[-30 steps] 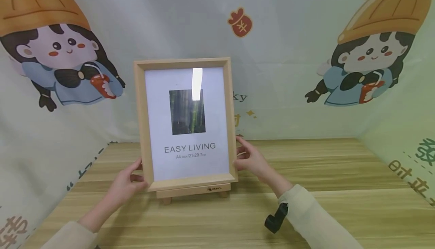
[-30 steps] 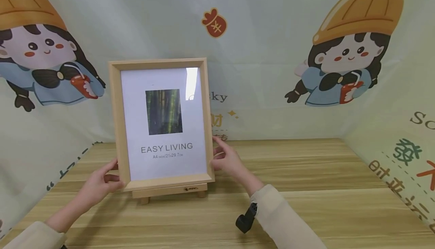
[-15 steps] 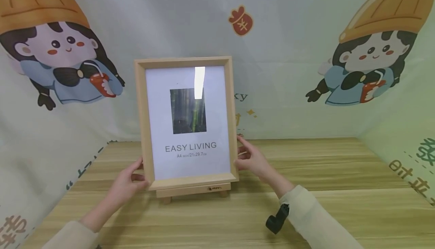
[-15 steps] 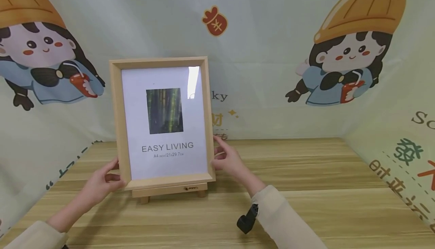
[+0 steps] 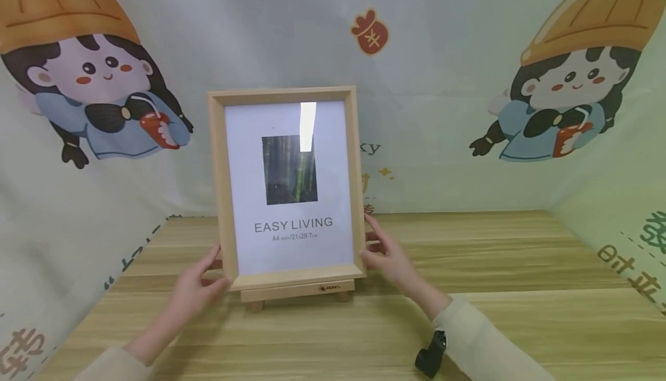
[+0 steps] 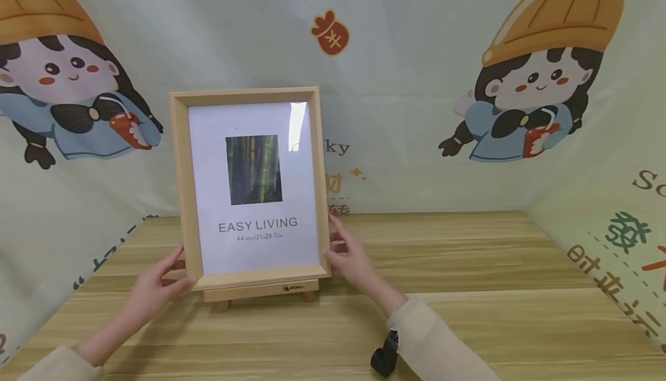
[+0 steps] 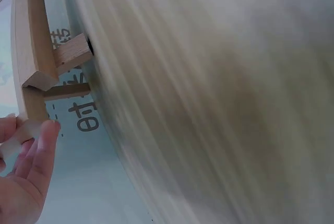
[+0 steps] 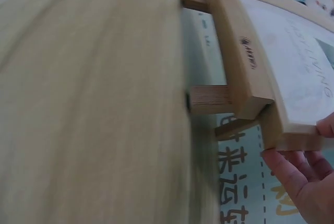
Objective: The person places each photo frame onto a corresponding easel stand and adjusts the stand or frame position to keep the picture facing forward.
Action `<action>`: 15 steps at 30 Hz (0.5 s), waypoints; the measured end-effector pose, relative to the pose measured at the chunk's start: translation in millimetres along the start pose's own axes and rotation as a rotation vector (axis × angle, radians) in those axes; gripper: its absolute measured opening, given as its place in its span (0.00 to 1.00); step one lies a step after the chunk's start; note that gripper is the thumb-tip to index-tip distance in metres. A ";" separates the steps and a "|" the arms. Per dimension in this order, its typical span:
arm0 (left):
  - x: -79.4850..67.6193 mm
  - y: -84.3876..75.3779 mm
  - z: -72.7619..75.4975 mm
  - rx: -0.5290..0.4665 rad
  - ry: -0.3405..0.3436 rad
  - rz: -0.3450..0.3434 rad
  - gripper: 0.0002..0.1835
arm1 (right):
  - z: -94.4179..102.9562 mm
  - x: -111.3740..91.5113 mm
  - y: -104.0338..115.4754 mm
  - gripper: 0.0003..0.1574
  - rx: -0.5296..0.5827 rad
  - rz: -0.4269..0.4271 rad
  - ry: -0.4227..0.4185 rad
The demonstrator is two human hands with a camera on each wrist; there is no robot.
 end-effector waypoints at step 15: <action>-6.5 2.7 -18.5 -0.171 0.056 0.143 0.53 | -9.2 -21.0 -8.9 0.49 -0.015 -0.010 0.064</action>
Point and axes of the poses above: each hand's wrist, its own x-axis towards the middle knuckle, its own z-axis out of the back of the hand, y = z × x, the point moved 2 cm from there along x, towards the middle knuckle, and after that the axes turned 3 degrees about x, right-handed, at the moved point
